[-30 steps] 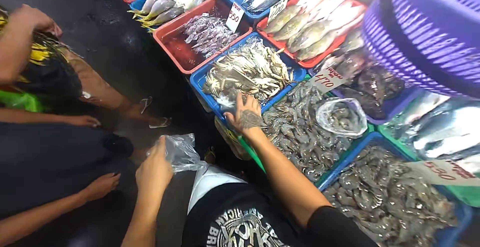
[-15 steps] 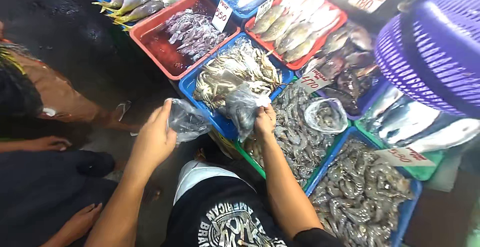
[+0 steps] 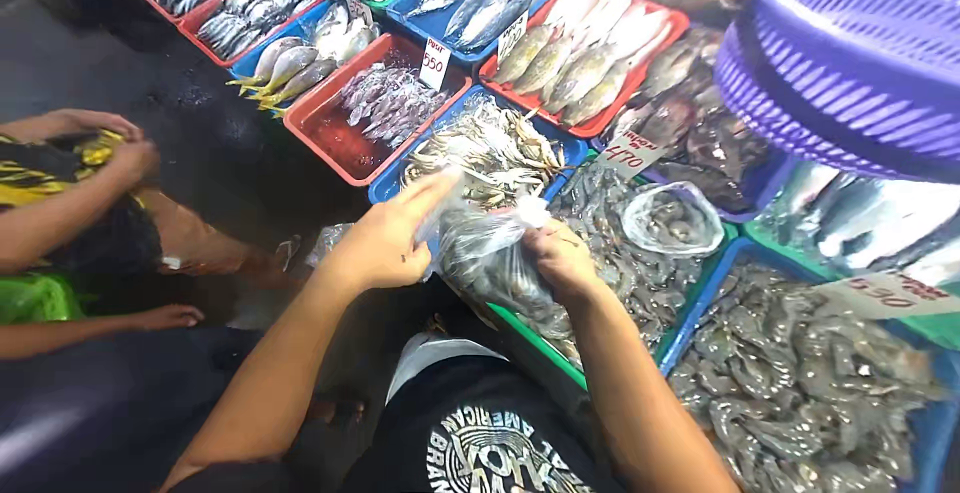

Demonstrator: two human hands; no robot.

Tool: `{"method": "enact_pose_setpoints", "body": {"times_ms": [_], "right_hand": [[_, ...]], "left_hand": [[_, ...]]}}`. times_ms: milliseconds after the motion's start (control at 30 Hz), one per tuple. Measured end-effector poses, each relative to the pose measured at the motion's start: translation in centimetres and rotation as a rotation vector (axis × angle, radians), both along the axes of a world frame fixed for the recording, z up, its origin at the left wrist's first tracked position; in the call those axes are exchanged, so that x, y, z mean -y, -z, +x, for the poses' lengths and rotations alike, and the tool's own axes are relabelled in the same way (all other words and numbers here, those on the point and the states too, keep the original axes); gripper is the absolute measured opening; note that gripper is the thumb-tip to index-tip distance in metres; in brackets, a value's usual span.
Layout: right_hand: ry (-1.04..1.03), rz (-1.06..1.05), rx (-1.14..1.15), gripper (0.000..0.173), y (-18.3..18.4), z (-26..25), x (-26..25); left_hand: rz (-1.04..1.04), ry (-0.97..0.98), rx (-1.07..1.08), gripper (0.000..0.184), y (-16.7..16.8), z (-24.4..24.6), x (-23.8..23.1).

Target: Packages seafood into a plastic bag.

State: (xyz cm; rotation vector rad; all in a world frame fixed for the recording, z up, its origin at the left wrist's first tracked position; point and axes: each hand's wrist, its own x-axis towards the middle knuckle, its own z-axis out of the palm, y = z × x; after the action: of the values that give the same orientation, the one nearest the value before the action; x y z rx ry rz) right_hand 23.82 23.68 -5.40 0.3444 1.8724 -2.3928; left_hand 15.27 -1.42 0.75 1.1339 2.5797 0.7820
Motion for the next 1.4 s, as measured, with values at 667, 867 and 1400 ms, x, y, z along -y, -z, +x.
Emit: {"method": "enact_pose_setpoints", "body": {"times_ms": [667,867,1400], "right_hand": [[0.465,-0.232,0.221,0.034,0.1,-0.8,3.7],[0.125,0.187,0.343,0.052,-3.6,0.8,1.6],[-0.039,0.929,0.365,0.062,-5.9,-7.4,-3.6]], "left_hand": [[0.306,0.109,-0.027,0.082,6.1,7.4,-4.7],[0.745,-0.075,0.476,0.084,4.7,8.1,-4.5],[0.830,0.027,0.684,0.081,4.0,-2.3,-6.7]]}}
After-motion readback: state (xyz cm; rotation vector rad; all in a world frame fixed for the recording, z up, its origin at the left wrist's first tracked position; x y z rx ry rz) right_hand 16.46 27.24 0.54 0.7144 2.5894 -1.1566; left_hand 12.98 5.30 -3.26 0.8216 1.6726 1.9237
